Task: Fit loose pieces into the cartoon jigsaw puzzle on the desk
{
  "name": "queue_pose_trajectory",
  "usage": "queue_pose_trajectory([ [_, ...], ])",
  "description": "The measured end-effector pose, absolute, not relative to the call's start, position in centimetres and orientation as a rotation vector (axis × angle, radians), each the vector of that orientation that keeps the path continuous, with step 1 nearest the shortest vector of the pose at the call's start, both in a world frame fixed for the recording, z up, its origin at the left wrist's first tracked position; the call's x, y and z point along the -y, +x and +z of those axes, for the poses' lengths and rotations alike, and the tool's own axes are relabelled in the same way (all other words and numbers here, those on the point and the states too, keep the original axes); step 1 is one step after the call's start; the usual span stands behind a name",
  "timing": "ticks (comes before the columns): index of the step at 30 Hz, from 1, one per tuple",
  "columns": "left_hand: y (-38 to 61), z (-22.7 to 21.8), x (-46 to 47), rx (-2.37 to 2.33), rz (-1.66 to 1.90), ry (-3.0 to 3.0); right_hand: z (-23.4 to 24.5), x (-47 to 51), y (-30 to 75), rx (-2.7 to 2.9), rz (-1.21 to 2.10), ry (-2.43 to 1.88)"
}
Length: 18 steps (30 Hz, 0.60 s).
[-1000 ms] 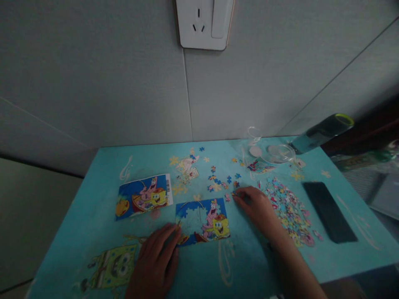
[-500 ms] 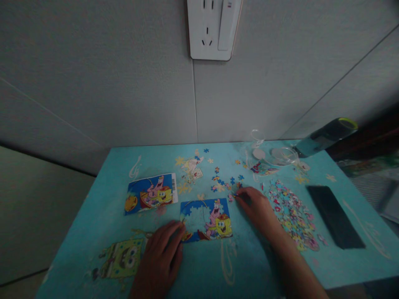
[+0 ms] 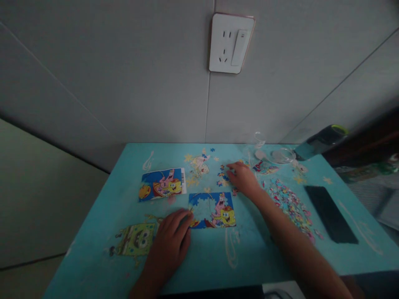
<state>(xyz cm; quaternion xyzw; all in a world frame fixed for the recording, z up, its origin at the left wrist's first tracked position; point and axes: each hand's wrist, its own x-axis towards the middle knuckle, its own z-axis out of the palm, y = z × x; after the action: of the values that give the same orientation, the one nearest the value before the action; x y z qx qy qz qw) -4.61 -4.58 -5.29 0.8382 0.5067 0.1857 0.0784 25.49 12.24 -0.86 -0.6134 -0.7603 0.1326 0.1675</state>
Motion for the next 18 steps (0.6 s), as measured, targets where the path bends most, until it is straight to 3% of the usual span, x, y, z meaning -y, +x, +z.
queue_pose_trajectory([
  [14, -3.7, -3.3, 4.6, -1.507, 0.640, 2.411, -0.7, -13.5, 24.9, 2.009, 0.558, -1.677],
  [18, -3.7, -3.2, 4.6, -1.502, 0.641, 2.400, 0.3, -8.2, 23.7, 1.984, 0.924, -1.469],
])
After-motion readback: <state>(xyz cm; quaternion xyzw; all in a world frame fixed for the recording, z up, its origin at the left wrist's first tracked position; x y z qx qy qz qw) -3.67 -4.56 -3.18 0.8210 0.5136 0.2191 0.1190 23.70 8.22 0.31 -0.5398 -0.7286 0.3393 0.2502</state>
